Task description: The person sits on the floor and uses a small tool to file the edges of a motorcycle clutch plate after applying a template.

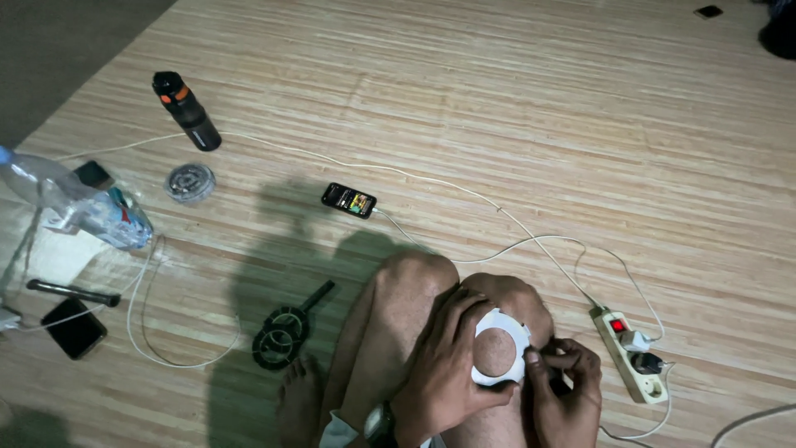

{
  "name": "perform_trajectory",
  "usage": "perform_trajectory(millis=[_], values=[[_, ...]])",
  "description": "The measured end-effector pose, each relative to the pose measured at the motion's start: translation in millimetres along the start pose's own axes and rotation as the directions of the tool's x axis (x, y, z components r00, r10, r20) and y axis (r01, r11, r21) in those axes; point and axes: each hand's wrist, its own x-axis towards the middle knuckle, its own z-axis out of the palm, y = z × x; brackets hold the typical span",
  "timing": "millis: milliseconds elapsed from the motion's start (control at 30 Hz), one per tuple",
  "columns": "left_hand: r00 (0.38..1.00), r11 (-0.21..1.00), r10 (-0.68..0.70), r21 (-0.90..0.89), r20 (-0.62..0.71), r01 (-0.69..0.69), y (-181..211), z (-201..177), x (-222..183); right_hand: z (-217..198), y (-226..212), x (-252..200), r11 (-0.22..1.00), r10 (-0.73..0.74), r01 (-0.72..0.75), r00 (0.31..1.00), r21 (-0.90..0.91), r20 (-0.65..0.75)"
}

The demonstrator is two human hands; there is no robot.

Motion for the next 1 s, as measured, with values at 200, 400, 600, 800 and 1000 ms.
perform_trajectory(millis=[200, 400, 600, 800, 1000], values=[[1.0, 1.0, -0.022, 0.001, 0.009, 0.022, -1, 2, 1, 11, -24, 22, 0.987, -0.158, 0.158, 0.987, -0.006, 0.031], [0.999, 0.999, -0.036, 0.0, 0.031, 0.036, -6, 6, -1, 17, -46, 30, 0.998, -0.059, 0.06, 0.997, -0.021, 0.052], [1.0, 1.0, -0.008, -0.002, 0.012, 0.008, -7, 6, -3, 2, -10, 0, 0.999, -0.012, 0.011, 1.0, -0.041, -0.011], [1.0, 0.999, 0.006, 0.031, 0.012, -0.007, -9, 6, -3, 11, -26, 16, 0.996, -0.088, 0.089, 0.996, -0.029, 0.023], [1.0, 1.0, 0.006, 0.0, -0.02, -0.006, -11, 11, -4, 24, -46, 22, 0.989, -0.144, 0.144, 0.99, 0.012, 0.007]])
